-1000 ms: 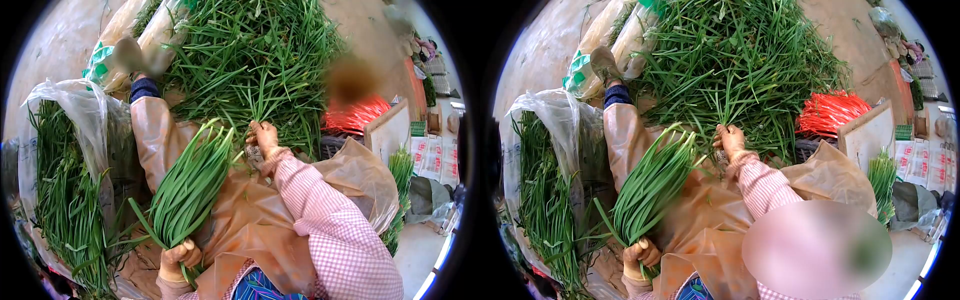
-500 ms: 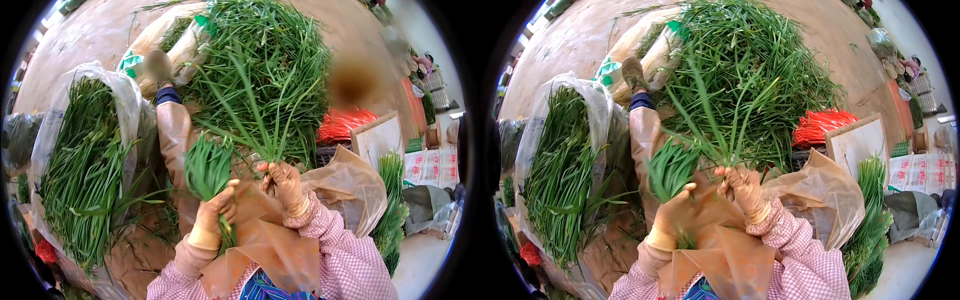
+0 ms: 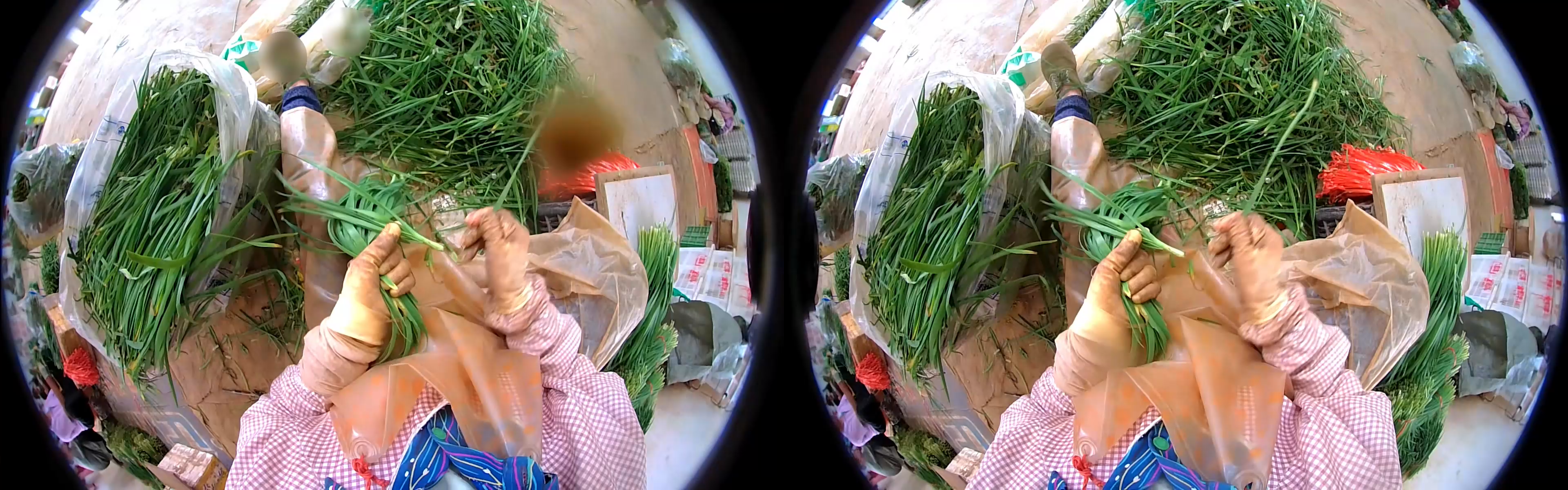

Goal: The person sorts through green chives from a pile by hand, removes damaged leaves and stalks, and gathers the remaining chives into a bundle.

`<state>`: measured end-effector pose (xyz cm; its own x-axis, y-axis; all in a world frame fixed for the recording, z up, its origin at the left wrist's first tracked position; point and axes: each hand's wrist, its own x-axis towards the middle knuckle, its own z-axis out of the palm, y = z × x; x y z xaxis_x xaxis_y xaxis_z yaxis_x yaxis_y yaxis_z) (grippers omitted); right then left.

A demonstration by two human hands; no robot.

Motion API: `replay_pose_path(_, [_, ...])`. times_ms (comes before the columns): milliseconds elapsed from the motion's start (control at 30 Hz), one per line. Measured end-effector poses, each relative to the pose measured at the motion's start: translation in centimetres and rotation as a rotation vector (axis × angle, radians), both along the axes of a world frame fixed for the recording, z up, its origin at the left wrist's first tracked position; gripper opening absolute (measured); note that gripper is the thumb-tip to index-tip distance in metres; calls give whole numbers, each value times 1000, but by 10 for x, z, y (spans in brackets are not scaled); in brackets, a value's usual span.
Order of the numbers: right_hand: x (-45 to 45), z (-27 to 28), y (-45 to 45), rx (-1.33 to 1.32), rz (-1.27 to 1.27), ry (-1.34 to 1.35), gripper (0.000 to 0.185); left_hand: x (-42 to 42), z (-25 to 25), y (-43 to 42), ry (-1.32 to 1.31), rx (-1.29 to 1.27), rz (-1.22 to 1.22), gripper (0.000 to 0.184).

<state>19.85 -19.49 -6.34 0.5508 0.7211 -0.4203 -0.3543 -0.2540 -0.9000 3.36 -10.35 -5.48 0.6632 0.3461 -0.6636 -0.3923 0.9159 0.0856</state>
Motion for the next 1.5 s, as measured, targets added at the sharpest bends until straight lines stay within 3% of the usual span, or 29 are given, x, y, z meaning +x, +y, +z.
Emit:
replay_pose_path(67, [8,-14,-6,-60,17,-73,20,-2,-7,-2,-72,-11,14,14])
replay_pose_path(100, [5,-21,-6,-30,34,-312,25,-2,-7,-2,-72,-11,16,14])
replay_pose_path(167, [-3,-23,-14,-5,62,-546,32,-2,-8,-4,-117,-35,8,13])
replay_pose_path(233, [-23,4,-15,259,224,117,35,0,-1,-5,-71,-39,15,12])
replay_pose_path(267, [-26,8,-15,228,265,200,35,2,2,-5,-23,-23,1,11])
replay_pose_path(367, [-36,7,-11,94,343,32,31,1,-4,-9,7,0,-18,11])
replay_pose_path(500, [-33,6,-18,-17,379,95,22,8,13,-11,207,62,-74,19])
replay_pose_path(567, [-21,7,-33,-113,533,71,21,11,25,-10,258,16,-53,10])
replay_pose_path(633, [-12,14,-44,-26,833,-352,21,14,23,-10,313,75,-59,12])
replay_pose_path(667, [-6,11,-49,-20,848,-357,21,16,22,-10,372,134,-80,15])
replay_pose_path(733, [0,2,-53,-195,538,-615,23,19,22,-14,410,174,-66,17])
replay_pose_path(767, [2,0,-53,-190,542,-621,23,20,23,-17,448,214,-73,19])
replay_pose_path(833, [0,4,-44,-44,187,-164,27,19,20,-19,390,203,-113,19])
replay_pose_path(900, [-2,19,-36,-14,192,-31,32,22,22,-23,478,286,-128,20])
replay_pose_path(1033, [-3,16,-29,1,453,143,27,22,8,-29,339,379,-48,21])
replay_pose_path(1233, [-14,7,-34,57,259,240,18,19,2,-34,313,474,-101,17])
replay_pose_path(1500, [-24,-4,-43,114,114,137,18,20,-2,-38,297,497,-150,15])
